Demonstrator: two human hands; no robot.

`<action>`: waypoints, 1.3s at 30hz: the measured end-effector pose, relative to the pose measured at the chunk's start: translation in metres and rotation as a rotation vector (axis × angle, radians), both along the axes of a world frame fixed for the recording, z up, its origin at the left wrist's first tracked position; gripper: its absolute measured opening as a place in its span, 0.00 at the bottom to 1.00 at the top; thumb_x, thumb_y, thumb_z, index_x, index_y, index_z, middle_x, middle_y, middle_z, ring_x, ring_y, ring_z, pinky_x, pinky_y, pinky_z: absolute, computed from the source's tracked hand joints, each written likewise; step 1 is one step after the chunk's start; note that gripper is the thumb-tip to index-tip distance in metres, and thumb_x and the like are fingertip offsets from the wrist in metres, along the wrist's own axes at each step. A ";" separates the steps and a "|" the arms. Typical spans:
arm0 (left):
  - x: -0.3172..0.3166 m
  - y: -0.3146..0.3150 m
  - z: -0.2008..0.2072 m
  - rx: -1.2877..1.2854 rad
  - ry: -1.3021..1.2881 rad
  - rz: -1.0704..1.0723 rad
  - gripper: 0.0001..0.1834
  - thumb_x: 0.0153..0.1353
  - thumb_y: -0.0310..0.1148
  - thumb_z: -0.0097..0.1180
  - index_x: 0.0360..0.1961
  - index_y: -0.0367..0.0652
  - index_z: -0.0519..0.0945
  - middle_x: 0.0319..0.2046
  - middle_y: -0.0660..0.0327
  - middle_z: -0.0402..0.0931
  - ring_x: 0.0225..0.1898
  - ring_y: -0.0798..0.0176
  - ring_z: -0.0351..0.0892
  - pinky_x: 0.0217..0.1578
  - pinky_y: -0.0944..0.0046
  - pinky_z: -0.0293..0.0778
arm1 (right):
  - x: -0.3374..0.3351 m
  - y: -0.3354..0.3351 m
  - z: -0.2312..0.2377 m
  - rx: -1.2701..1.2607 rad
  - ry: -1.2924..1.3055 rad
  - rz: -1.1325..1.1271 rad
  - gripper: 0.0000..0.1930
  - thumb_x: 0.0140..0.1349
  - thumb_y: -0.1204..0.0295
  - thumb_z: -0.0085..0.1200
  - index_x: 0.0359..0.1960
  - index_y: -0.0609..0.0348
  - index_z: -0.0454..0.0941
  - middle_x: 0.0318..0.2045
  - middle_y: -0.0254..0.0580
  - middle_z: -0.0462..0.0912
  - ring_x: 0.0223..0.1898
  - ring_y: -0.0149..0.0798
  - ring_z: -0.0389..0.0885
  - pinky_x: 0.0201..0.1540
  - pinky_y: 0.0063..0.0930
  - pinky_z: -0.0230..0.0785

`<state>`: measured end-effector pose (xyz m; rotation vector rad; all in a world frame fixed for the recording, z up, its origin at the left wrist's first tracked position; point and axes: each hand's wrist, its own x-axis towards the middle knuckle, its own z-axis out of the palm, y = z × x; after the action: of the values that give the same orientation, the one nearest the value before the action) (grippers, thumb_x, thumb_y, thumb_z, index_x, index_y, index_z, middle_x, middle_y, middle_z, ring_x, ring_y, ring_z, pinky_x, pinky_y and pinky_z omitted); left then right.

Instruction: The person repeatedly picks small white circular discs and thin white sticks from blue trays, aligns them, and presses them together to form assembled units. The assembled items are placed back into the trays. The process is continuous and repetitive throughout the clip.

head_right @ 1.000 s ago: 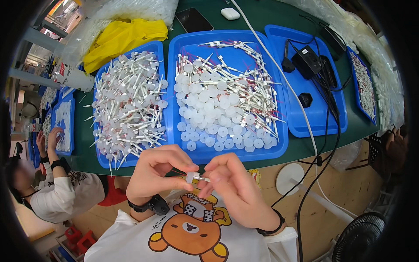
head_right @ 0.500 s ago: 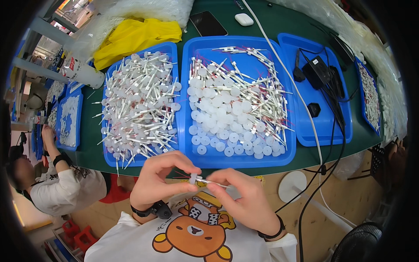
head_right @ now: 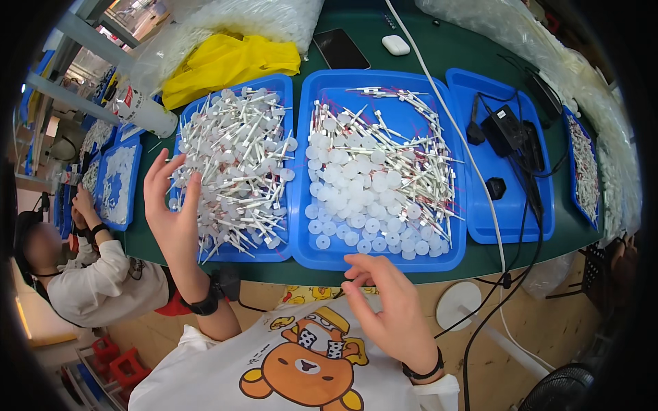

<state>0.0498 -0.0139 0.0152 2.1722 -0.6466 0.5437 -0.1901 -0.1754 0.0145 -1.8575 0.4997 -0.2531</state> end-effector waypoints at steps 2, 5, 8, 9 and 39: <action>-0.014 -0.008 0.002 0.074 -0.055 -0.060 0.14 0.53 0.23 0.65 0.43 0.41 0.83 0.50 0.55 0.78 0.54 0.52 0.76 0.54 0.56 0.70 | -0.005 -0.011 -0.004 -0.132 0.005 -0.087 0.12 0.61 0.80 0.56 0.47 0.64 0.76 0.35 0.45 0.81 0.37 0.38 0.81 0.42 0.28 0.72; -0.048 -0.030 -0.004 0.057 0.055 -0.365 0.12 0.52 0.23 0.65 0.40 0.42 0.83 0.44 0.56 0.80 0.51 0.52 0.76 0.54 0.56 0.70 | -0.008 -0.024 -0.007 -0.236 0.046 -0.309 0.07 0.61 0.80 0.56 0.41 0.65 0.78 0.32 0.46 0.81 0.37 0.41 0.81 0.42 0.30 0.71; -0.080 -0.051 -0.017 0.141 0.210 -0.623 0.13 0.52 0.23 0.64 0.41 0.41 0.81 0.41 0.58 0.79 0.46 0.52 0.77 0.49 0.57 0.71 | -0.021 -0.049 -0.010 -0.389 0.136 -0.451 0.05 0.61 0.80 0.55 0.38 0.66 0.78 0.32 0.47 0.81 0.36 0.42 0.81 0.42 0.31 0.70; -0.088 -0.056 -0.026 0.180 0.229 -0.653 0.14 0.53 0.23 0.64 0.42 0.42 0.81 0.41 0.58 0.78 0.45 0.52 0.76 0.47 0.57 0.70 | -0.023 -0.056 -0.013 -0.471 0.168 -0.475 0.06 0.60 0.82 0.55 0.39 0.66 0.78 0.31 0.48 0.80 0.35 0.44 0.80 0.41 0.33 0.70; -0.111 -0.082 -0.057 0.271 0.252 -0.603 0.18 0.52 0.24 0.65 0.46 0.45 0.80 0.34 0.61 0.74 0.38 0.54 0.74 0.42 0.58 0.68 | -0.030 -0.059 -0.006 -0.786 0.144 -0.404 0.07 0.53 0.79 0.64 0.34 0.59 0.81 0.32 0.37 0.80 0.38 0.40 0.74 0.43 0.32 0.61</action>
<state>-0.0610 -0.0955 -0.0415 2.0888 -1.2212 -0.1423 -0.2202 -0.2349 0.0088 -2.5312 0.9756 -0.6608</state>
